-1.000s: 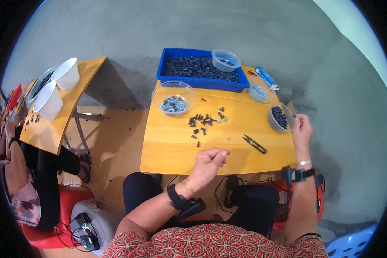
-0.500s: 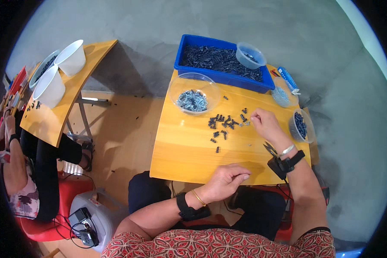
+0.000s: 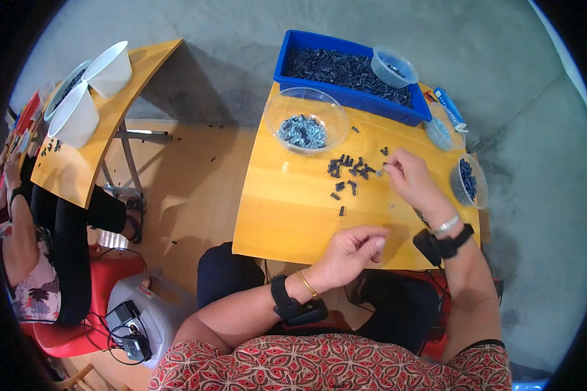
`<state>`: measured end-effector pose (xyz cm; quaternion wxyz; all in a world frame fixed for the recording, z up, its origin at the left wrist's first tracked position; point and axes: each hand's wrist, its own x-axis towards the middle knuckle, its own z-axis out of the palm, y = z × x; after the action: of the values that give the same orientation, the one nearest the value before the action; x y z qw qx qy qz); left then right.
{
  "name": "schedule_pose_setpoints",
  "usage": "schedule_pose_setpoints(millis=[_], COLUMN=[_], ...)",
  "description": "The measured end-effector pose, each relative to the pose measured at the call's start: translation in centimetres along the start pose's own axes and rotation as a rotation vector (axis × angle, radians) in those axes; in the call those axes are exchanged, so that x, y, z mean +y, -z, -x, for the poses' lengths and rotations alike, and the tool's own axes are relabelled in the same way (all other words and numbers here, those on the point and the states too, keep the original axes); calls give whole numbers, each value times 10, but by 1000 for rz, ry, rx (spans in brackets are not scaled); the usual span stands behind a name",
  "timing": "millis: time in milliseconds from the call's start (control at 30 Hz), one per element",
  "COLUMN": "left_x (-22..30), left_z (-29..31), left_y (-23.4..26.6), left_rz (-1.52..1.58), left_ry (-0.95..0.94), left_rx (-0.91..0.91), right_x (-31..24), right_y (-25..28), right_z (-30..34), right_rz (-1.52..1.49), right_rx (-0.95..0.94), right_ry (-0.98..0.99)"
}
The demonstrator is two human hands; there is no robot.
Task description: Assembling small plastic components at a workstation using nippers.
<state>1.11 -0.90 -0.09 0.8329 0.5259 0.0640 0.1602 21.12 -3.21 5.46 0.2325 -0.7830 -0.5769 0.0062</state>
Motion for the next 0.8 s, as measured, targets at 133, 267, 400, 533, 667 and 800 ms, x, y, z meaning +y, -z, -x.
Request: schedule_pose_setpoints(millis=[133, 267, 400, 533, 667, 800], left_x=[9, 11, 8, 10, 15, 12], left_z=[-3, -3, -3, -1, -3, 0], left_y=[8, 7, 8, 5, 5, 10], left_rz=[346, 268, 138, 105, 116, 192], left_ry=[184, 250, 247, 219, 253, 233], left_rx=[119, 81, -9, -2, 17, 11], right_x=[-44, -79, -77, -37, -14, -14], right_y=[23, 19, 17, 23, 17, 7], right_z=[51, 92, 106, 95, 76, 64], right_rz=[-71, -150, -242, -187, -143, -51], right_rx=[-57, -67, -37, -74, -33, -95], right_ry=[164, 140, 70, -35, -31, -18])
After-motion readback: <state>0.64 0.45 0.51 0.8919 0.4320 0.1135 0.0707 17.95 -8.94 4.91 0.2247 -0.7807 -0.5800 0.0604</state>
